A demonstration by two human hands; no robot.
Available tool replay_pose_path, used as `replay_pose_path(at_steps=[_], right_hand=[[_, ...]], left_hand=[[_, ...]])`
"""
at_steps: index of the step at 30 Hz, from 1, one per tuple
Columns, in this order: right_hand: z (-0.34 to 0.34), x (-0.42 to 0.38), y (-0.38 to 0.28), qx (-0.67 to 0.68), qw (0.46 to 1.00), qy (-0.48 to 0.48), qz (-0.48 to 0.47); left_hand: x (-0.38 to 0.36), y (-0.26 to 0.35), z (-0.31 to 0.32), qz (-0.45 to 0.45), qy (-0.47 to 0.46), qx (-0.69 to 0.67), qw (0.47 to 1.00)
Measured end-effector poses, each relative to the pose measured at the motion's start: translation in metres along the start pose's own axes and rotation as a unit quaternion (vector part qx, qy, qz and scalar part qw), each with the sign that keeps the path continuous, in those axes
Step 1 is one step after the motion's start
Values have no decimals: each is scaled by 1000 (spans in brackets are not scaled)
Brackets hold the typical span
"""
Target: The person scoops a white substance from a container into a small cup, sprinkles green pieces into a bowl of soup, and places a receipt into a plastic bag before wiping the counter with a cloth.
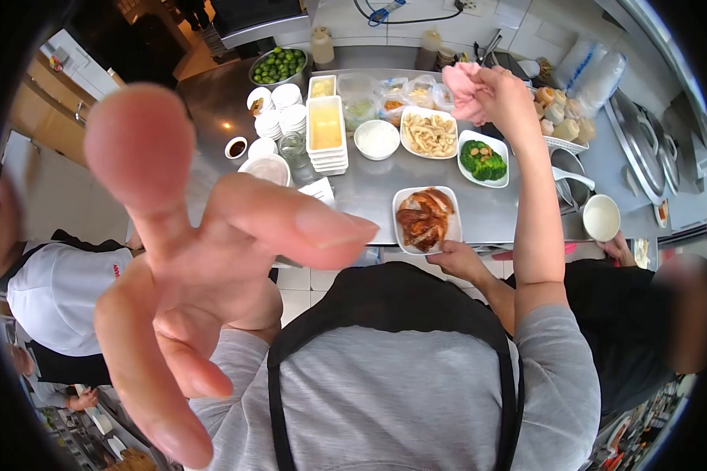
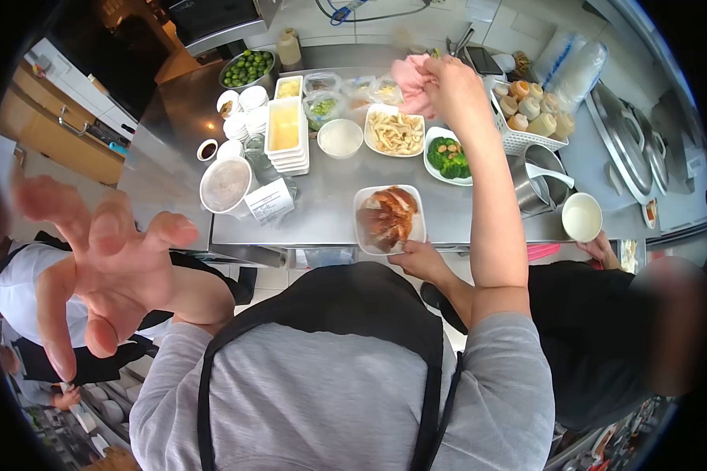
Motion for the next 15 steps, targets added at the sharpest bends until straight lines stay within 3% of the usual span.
replay_pose_path(at_steps=[3,4,5,6,8,9,10,11,12,14,15], right_hand=[[15,-7,-7,28,999,-25,-8],[30,-15,-6,120,987,-82,68],[41,-26,-15,193,935,-212,207],[61,-40,-21,200,954,-197,107],[122,-85,-16,191,916,-335,109],[128,-100,-23,130,929,-335,82],[133,-114,-21,169,893,-393,140],[153,-135,-11,-4,926,-376,-38],[153,-145,-2,-26,920,-391,-22],[175,-177,9,-50,915,-400,-7],[205,-196,24,-125,947,-294,22]], left_hand=[[-4,-4,-1,5,28,12,1000],[1,-9,1,4,20,12,1000],[4,-12,3,4,11,13,1000],[2,-14,3,6,7,14,1000],[-6,-20,0,26,49,15,998],[-6,-24,0,37,83,17,996],[-9,-26,2,48,118,17,992],[-16,-29,1,46,184,27,981],[-23,-32,-2,43,250,36,967],[-26,-38,-2,63,262,23,963],[-31,-43,-4,35,290,30,956]])
Point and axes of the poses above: each hand's wrist, its own x-axis towards the middle knuckle, its own z-axis out of the palm, y = z × x, the point moved 5 cm from there along x, towards the middle knuckle, and after that the axes turned 10 degrees about y, right-handed, at the moved point
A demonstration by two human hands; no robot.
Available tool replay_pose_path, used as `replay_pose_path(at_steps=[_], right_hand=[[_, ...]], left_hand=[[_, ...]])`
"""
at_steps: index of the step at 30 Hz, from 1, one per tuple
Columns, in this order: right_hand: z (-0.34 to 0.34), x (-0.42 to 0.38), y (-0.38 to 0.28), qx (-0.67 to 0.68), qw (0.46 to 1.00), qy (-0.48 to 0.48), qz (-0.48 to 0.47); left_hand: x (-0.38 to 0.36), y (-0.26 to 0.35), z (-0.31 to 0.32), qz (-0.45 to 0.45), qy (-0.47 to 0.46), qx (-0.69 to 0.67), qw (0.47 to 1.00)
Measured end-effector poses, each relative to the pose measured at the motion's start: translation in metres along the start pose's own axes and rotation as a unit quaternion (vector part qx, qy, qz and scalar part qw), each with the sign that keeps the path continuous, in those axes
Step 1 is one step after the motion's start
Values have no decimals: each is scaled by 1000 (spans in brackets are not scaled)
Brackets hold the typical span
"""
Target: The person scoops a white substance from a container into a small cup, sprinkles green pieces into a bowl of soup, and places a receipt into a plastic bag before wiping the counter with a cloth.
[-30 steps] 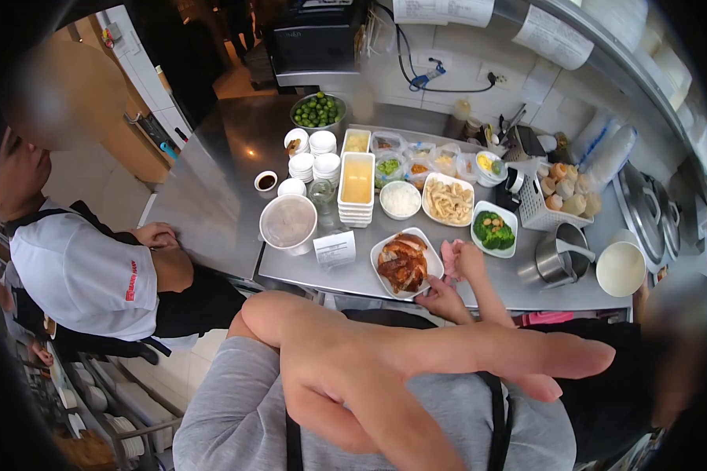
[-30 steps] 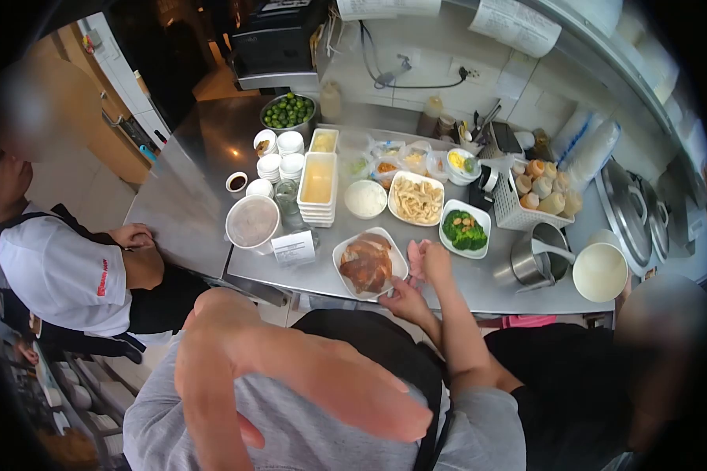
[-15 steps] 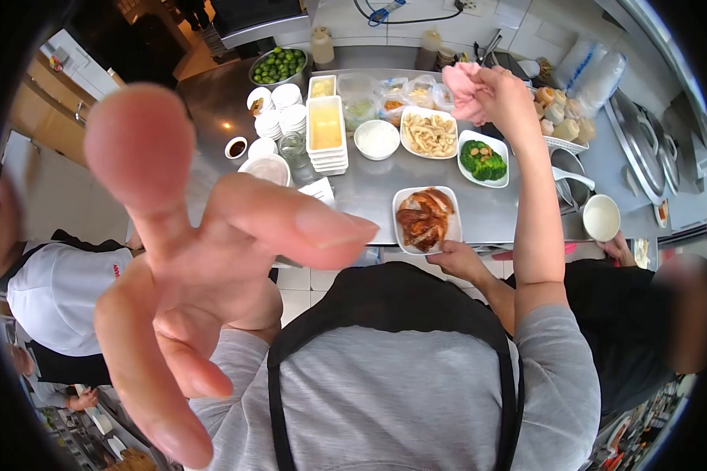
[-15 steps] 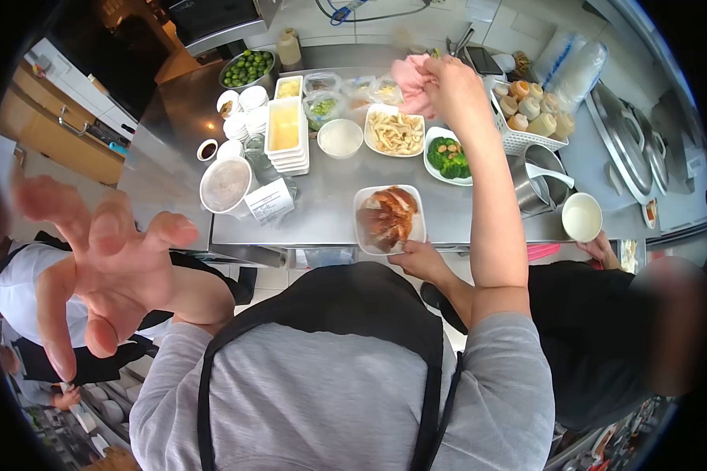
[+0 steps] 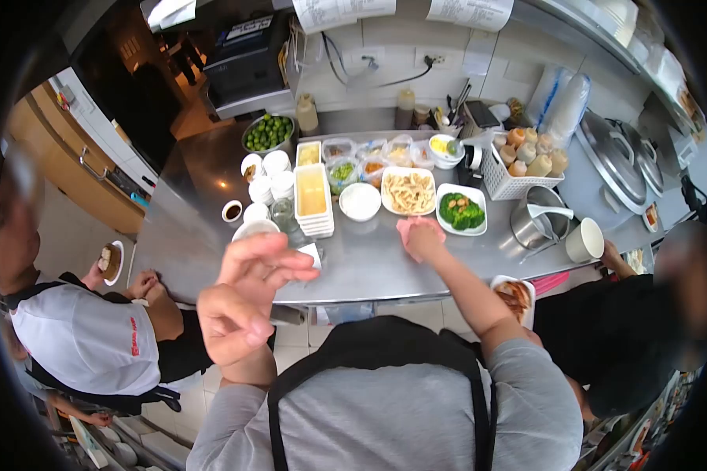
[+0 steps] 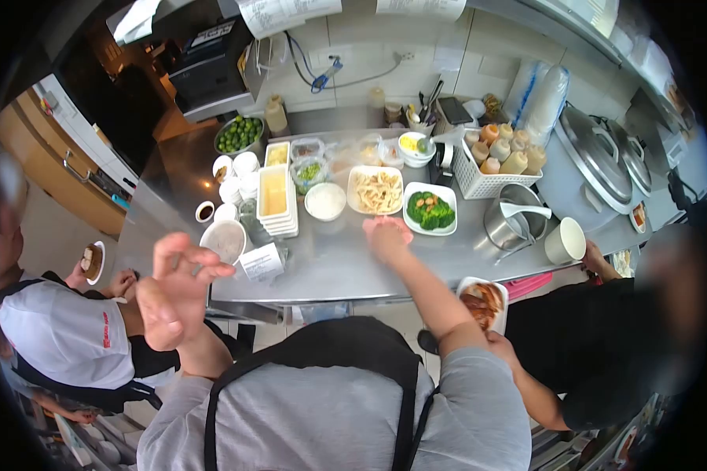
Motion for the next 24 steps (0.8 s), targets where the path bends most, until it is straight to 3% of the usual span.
replay_pose_path(at_steps=[1,3,5,7,8,10,13,15,17,18,19,20,21,23,24], right_hand=[[20,1,5,-55,991,107,62],[40,9,-17,-19,990,75,115],[92,19,-60,108,955,275,24],[64,9,-119,207,951,184,-135],[38,-6,-129,215,951,171,-139],[1,-35,-166,235,913,48,-331],[3,-64,-148,345,850,33,-397],[-30,-67,-119,476,837,-118,-241],[-26,-70,-85,654,730,-188,-62],[-26,-67,-62,500,847,-91,-157],[-26,-63,-45,324,912,20,-251],[-33,-53,-29,424,900,-57,-80],[-39,-54,-15,498,851,-140,95],[-49,-47,6,304,948,67,-70],[-50,-44,15,290,954,70,-40]], left_hand=[[-3,-6,-6,-26,28,17,999],[-10,-23,-14,-60,22,23,998],[-19,-42,-19,-106,44,40,993],[-24,-56,-28,-123,64,67,988],[-28,-63,-36,-138,84,94,982],[-34,-70,-63,-152,136,199,959],[-42,-77,-109,-151,199,376,892],[-54,-87,-142,-155,242,421,861],[-67,-100,-168,-162,270,447,838],[-74,-100,-184,-161,289,472,817],[-79,-102,-192,-146,300,486,807],[-84,-105,-199,-149,309,493,799],[-86,-105,-203,-148,307,498,797],[-90,-104,-205,-169,313,505,787],[-91,-103,-204,-175,316,505,784]])
Point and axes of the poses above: each hand's wrist, its own x-axis towards the middle knuckle, its own z-axis out of the palm, y = z × x, the point moved 5 cm from there along x, towards the middle knuckle, and after that the axes turned 10 degrees about y, right-handed, at the moved point
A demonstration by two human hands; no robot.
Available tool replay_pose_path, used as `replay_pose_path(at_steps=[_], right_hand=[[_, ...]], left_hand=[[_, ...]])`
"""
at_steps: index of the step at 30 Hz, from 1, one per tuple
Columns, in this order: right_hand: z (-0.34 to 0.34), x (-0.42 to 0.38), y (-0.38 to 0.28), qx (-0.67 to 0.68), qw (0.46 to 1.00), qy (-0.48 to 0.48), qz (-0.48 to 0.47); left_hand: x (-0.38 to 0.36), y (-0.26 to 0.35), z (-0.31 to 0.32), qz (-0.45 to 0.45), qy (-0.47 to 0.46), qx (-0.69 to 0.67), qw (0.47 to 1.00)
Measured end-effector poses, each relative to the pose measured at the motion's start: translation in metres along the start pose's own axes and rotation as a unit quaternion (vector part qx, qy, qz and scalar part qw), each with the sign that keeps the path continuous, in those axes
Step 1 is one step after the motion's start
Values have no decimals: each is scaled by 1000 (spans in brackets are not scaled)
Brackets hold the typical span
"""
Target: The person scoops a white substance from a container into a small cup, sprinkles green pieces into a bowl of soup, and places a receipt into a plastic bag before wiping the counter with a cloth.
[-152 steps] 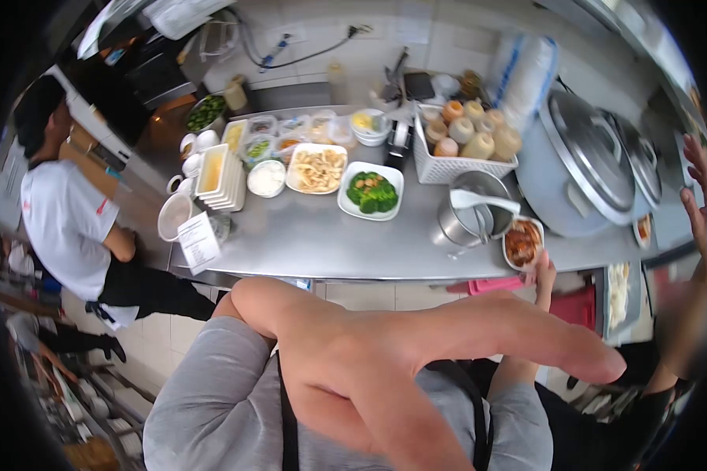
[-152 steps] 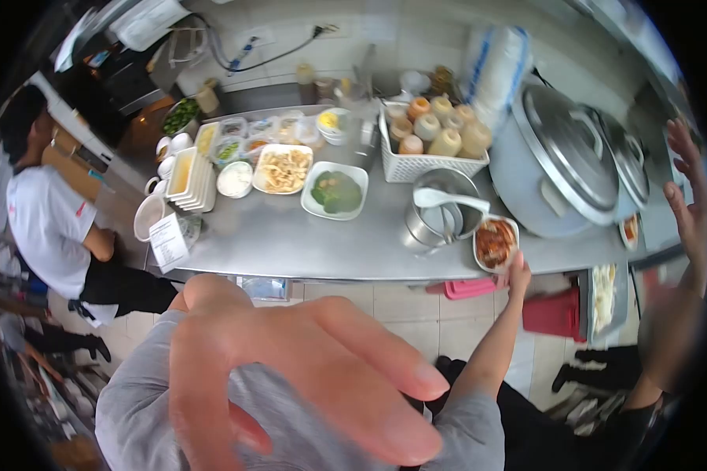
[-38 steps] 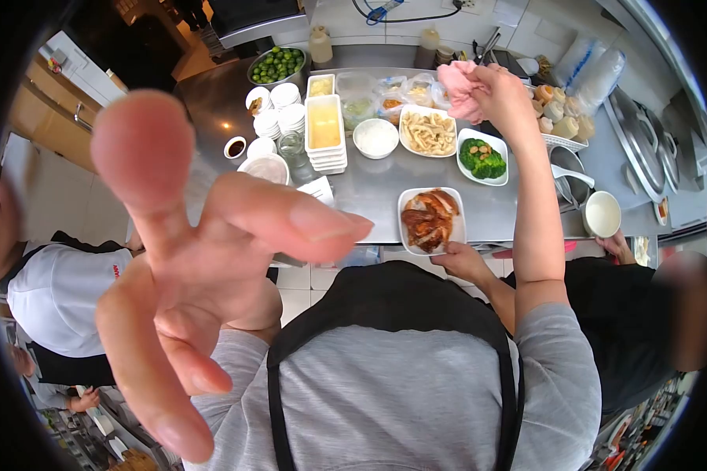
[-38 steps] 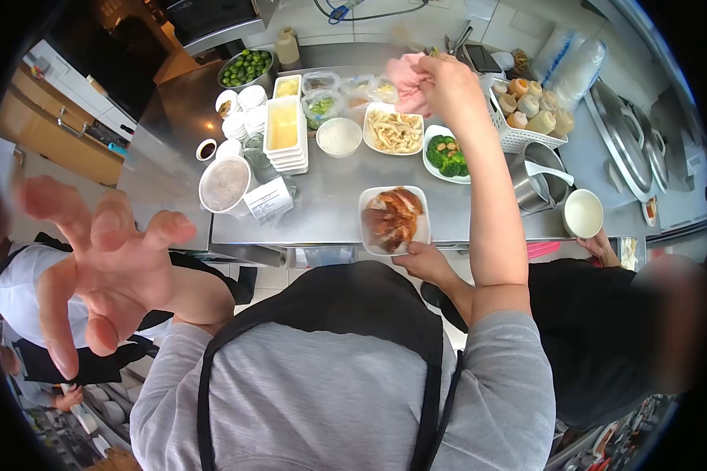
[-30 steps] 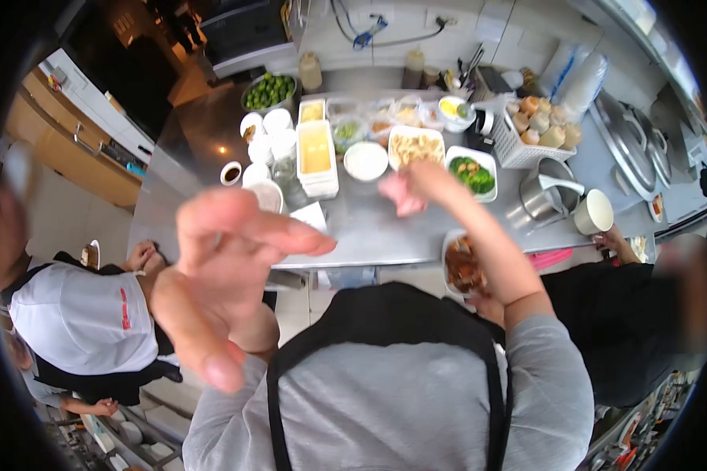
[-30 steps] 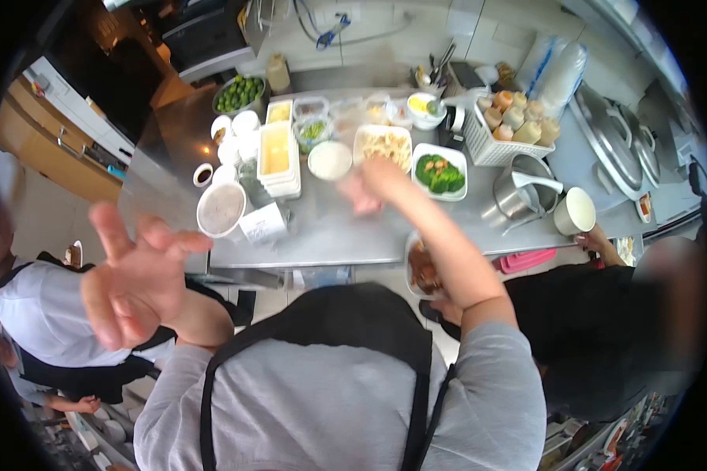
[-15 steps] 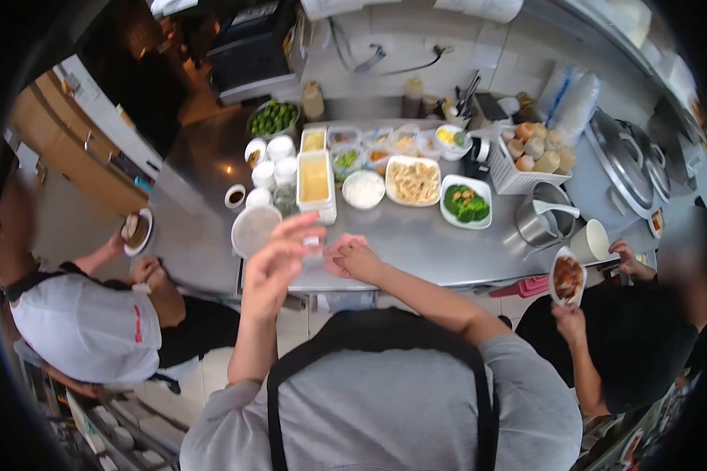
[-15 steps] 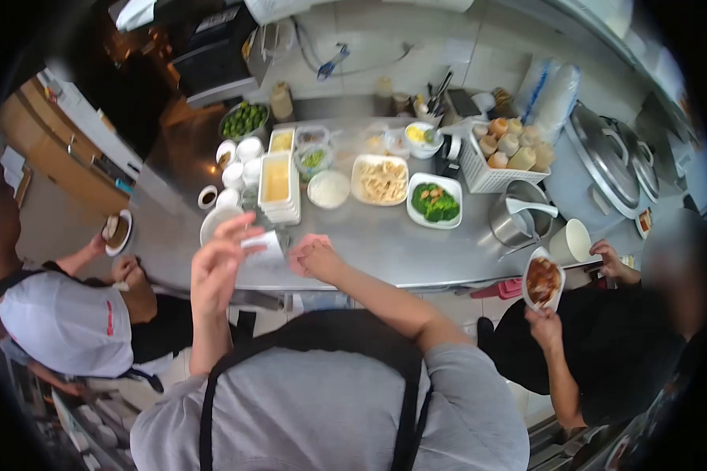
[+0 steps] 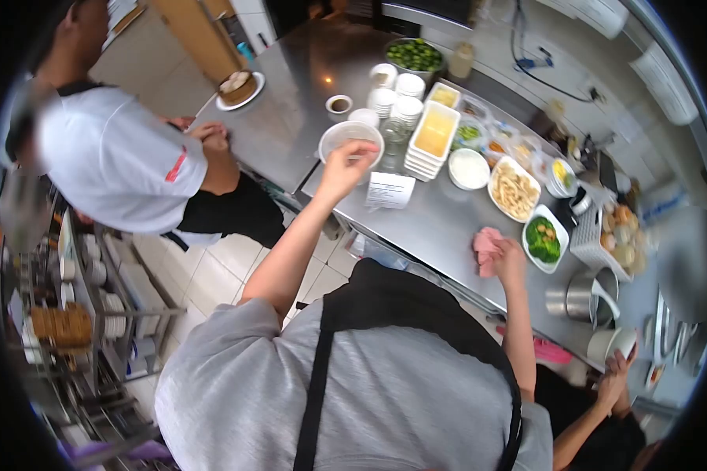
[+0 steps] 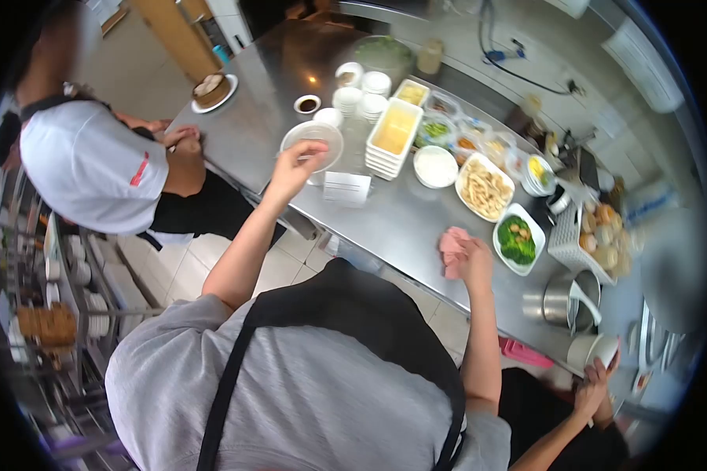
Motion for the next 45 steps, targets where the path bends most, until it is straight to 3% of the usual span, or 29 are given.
replay_pose_path(at_steps=[2,4,5,7,9,13,15,19,21,23,27,31,45], right_hand=[[-5,4,-3,-16,1000,9,20],[-6,4,-5,-1,994,46,99],[4,0,3,0,994,46,95],[48,-16,30,-4,997,-47,68],[61,-21,10,-73,993,52,-76],[64,-16,-27,18,994,-109,-2],[64,-12,-28,46,997,-65,-21],[80,-4,-20,42,997,1,-68],[84,8,-20,36,997,7,-70],[84,19,-23,0,997,21,-79],[96,34,-10,6,997,43,-61],[85,37,-16,17,999,29,-10],[92,37,-5,52,998,29,4]], left_hand=[[0,3,-2,-7,7,4,1000],[-1,6,-1,-22,-2,4,1000],[-2,6,-2,-21,1,4,1000],[-3,6,1,-6,16,-4,1000],[-3,6,5,-9,20,19,1000],[6,6,21,-39,-4,-12,999],[18,15,33,-32,-14,-54,998],[63,82,67,55,-20,-43,997],[96,124,84,146,-7,-75,986],[131,156,104,182,-23,-183,966],[181,221,125,119,-24,-340,932],[203,260,135,117,-10,-381,917],[205,242,145,71,-49,-326,942]])
Point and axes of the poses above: each hand's wrist, its own x-axis towards the middle knuckle, its own z-axis out of the palm, y = z × x, the point moved 5 cm from there along x, towards the middle knuckle, and after that the axes turned 10 degrees about y, right-handed, at the moved point
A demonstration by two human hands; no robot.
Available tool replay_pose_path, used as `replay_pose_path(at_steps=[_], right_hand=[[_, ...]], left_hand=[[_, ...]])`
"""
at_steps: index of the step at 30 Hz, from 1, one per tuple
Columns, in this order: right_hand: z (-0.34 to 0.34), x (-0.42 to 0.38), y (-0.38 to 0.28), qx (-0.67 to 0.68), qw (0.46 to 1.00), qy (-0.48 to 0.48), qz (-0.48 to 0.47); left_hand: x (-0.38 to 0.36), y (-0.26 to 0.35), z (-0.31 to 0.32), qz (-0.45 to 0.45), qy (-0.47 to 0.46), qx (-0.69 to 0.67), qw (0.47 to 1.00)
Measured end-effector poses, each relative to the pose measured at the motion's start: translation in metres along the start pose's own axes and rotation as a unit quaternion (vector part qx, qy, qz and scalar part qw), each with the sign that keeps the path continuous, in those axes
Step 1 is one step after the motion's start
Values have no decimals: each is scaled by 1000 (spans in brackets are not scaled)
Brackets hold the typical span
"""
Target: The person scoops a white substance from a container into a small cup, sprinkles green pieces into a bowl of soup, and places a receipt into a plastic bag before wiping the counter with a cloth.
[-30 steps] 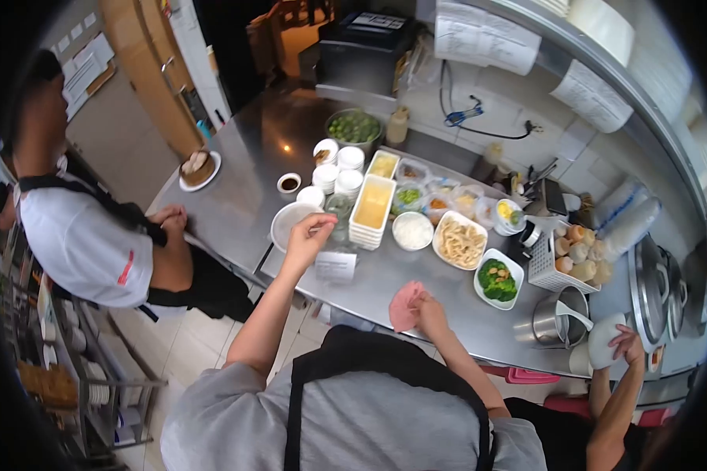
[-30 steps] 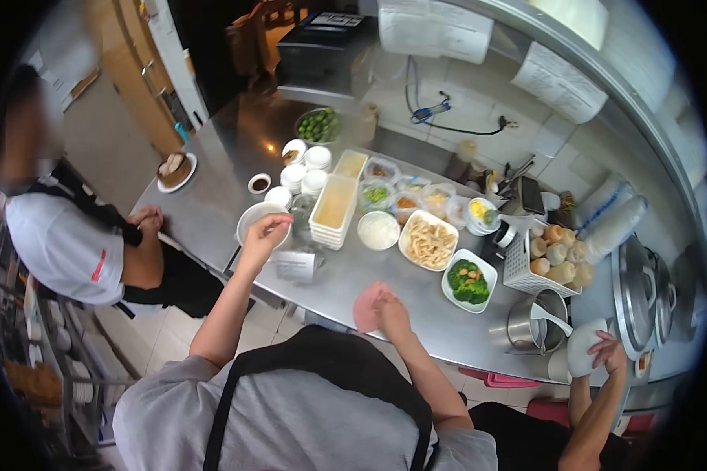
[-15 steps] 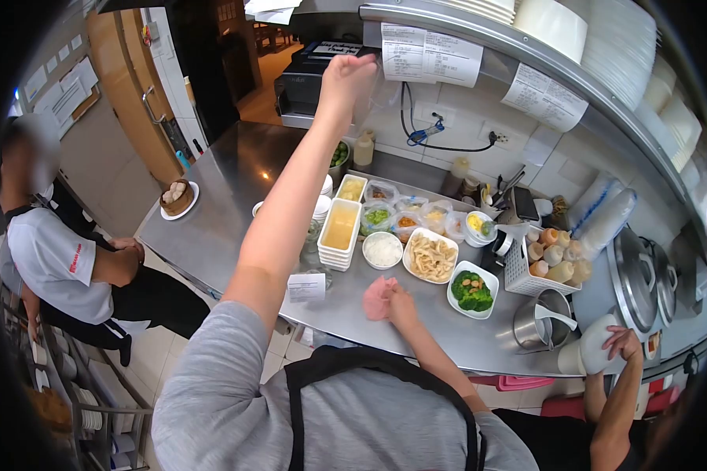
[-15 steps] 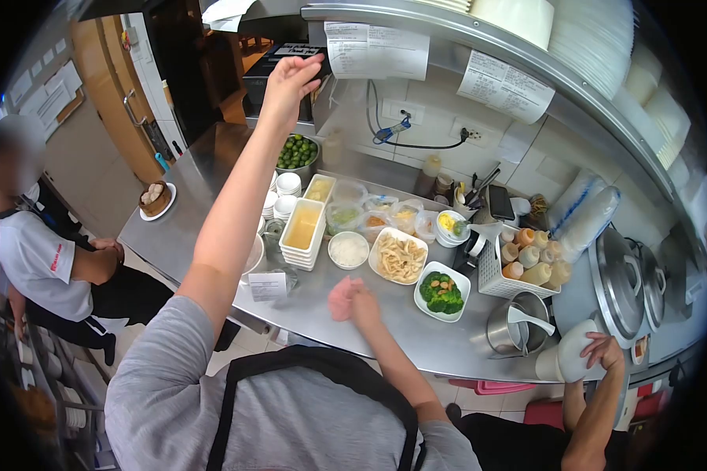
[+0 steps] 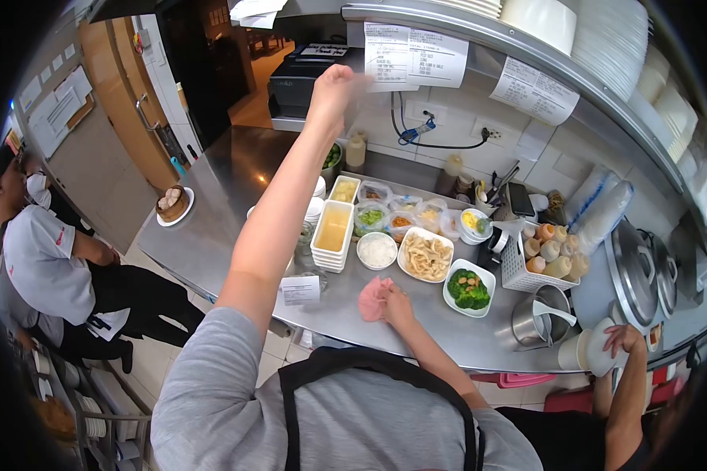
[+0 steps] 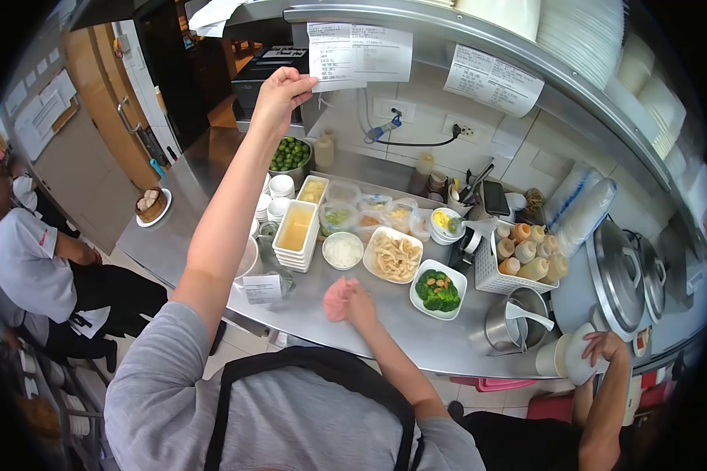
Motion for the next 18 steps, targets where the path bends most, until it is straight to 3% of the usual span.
replay_pose_path(at_steps=[4,8,14,17,18], right_hand=[[4,1,4,-14,999,-30,8],[1,1,0,-18,999,-45,2],[9,-2,7,62,998,-22,18],[-3,4,-6,35,997,-58,49],[-4,6,-8,33,996,-55,58]], left_hand=[[-6,-13,-20,-2,-18,62,998],[-24,-35,-79,-32,13,161,986],[-56,-101,-292,-130,198,275,932],[-96,-135,-440,-190,350,269,877],[-112,-154,-495,-205,383,195,879]])
Point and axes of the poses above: each hand's wrist, its own x-axis towards the middle knuckle, its own z-axis out of the palm, y = z × x, the point moved 5 cm from there along x, towards the middle knuckle, and after that the axes turned 10 degrees about y, right-handed, at the moved point
